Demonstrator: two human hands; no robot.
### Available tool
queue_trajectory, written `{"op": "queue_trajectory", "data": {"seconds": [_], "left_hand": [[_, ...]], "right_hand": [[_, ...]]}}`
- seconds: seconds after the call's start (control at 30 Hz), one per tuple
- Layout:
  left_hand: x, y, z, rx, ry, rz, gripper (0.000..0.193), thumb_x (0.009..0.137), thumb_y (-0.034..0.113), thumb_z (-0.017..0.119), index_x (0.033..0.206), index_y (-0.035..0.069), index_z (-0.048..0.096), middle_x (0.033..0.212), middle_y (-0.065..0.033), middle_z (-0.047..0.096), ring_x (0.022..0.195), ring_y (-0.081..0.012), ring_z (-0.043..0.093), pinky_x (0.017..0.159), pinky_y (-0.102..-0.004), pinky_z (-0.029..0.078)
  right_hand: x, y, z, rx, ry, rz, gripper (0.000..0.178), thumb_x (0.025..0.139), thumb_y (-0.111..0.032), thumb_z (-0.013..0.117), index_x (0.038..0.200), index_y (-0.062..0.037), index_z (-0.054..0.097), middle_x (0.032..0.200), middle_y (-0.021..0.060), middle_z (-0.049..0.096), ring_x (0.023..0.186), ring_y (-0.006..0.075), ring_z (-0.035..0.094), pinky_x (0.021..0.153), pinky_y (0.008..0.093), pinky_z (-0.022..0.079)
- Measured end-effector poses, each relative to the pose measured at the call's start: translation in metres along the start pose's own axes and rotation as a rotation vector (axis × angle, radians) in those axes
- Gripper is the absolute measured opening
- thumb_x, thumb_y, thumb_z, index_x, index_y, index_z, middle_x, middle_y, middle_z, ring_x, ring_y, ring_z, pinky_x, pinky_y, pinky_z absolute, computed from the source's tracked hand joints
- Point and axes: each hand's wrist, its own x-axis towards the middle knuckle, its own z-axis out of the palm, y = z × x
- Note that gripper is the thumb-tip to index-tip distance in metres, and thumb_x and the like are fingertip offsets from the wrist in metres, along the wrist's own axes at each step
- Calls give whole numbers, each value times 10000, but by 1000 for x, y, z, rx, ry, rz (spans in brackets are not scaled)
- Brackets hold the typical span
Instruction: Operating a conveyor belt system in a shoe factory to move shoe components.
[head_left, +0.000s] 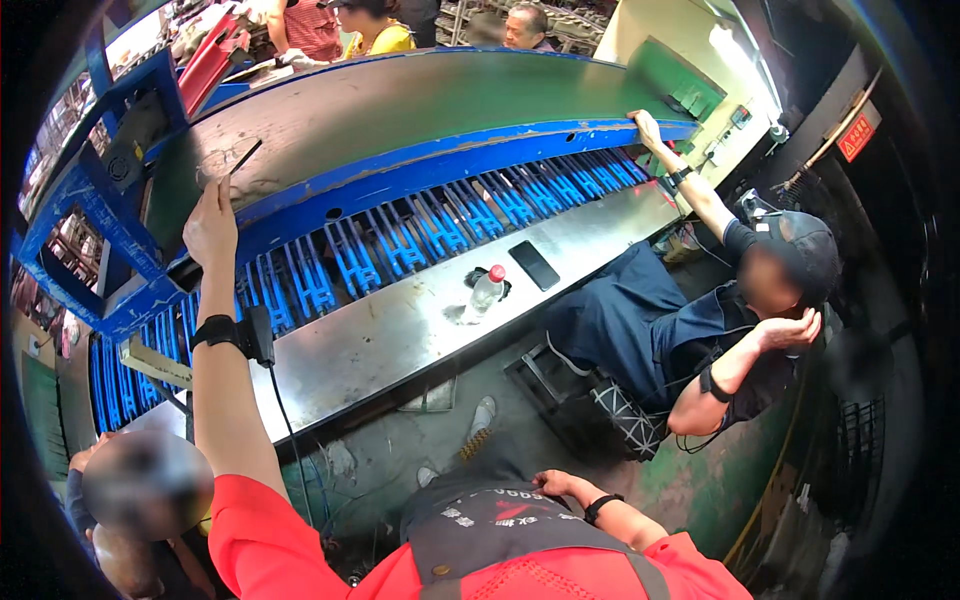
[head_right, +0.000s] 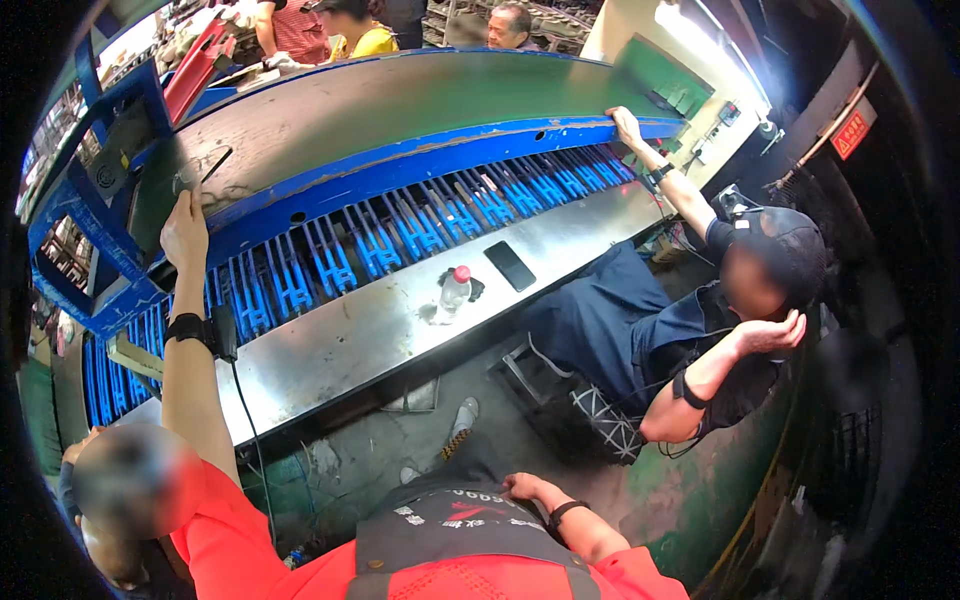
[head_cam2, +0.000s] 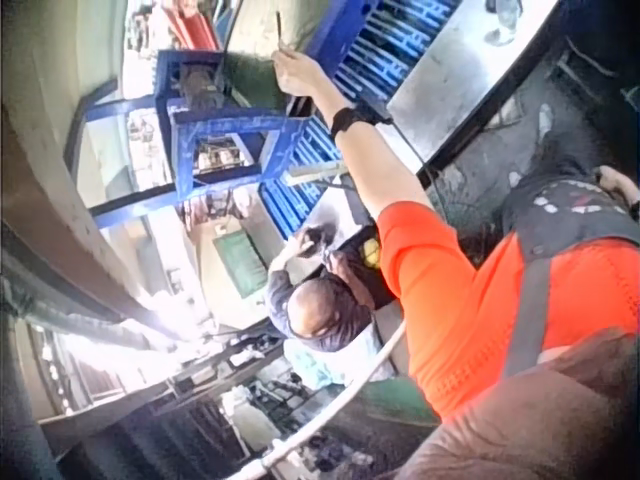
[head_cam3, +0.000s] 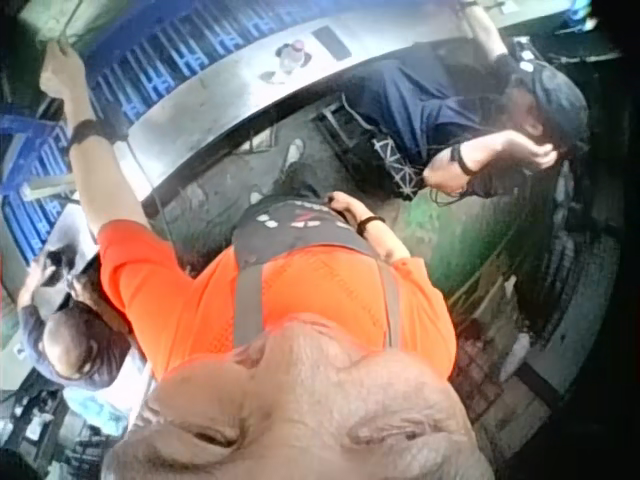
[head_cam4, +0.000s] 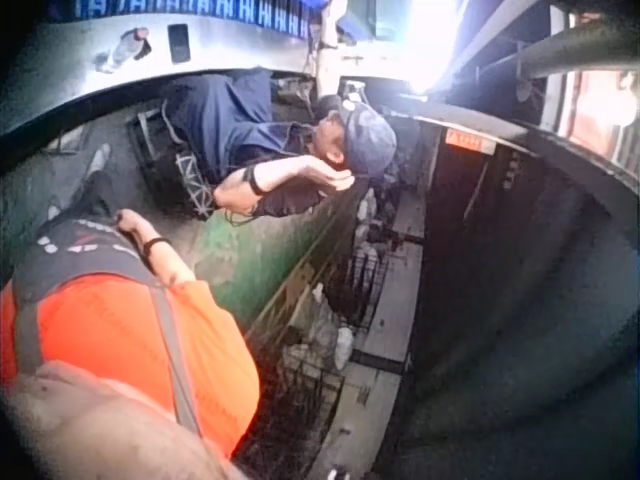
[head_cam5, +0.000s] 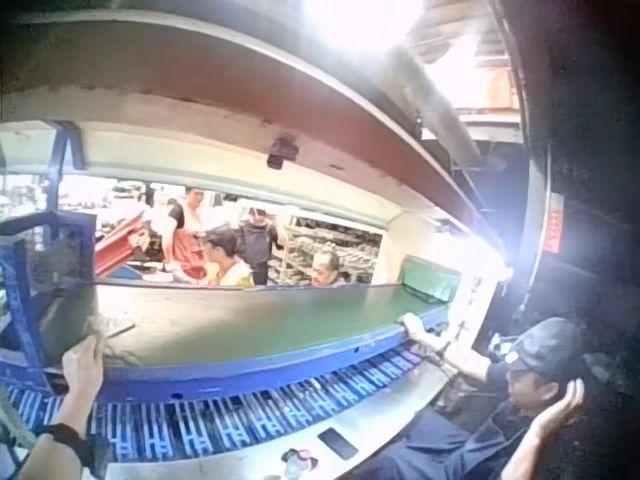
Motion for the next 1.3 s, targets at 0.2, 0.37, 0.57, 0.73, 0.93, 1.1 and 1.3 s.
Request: {"op": "queue_trajectory", "data": {"seconds": [0.2,0.37,0.57,0.73,0.93,1.1,1.3], "left_hand": [[-1,-1,1,-1,-16,18,271,933,336,536,817,99,597,703,-122,628,603,-339,610,517,-437,472],[-1,-2,2,-6,-5,29,264,936,333,531,827,103,603,710,-123,631,599,-341,609,515,-440,475],[-1,1,1,11,-15,21,269,936,333,530,816,101,596,706,-125,632,587,-336,608,503,-429,476],[-1,-4,1,-1,22,31,296,937,338,528,776,95,574,680,-125,620,570,-332,600,494,-428,471],[-1,-1,0,-21,37,46,317,926,345,546,738,90,555,619,-118,587,541,-323,585,472,-423,454],[1,0,-1,-15,73,57,321,915,346,562,716,95,539,589,-111,577,519,-315,582,458,-425,451],[1,-3,0,12,66,56,323,920,353,549,716,102,537,583,-108,576,521,-302,588,462,-413,465]], "right_hand": [[1,2,1,36,-7,-13,500,772,-349,697,1173,-64,604,1106,132,651,1045,268,599,893,368,456],[5,3,-1,68,-38,3,559,757,-438,704,1180,-83,617,1159,144,633,1094,288,584,921,376,448],[7,3,-1,79,-79,3,534,744,-432,720,1155,-102,630,1131,125,648,1068,286,596,895,377,458],[-7,-15,-8,42,-61,-30,453,798,-332,676,1173,-88,603,1027,118,669,971,240,614,838,362,468],[-6,-7,1,56,19,-22,595,748,-430,712,1206,-75,579,1125,143,640,1073,296,589,894,388,457],[-4,-10,2,-7,63,-45,524,780,-347,699,1196,-51,578,1075,135,655,1012,266,609,864,360,467],[-4,-13,-1,17,11,19,569,764,-407,685,1220,-83,583,1164,154,625,1111,302,573,933,378,443]]}}
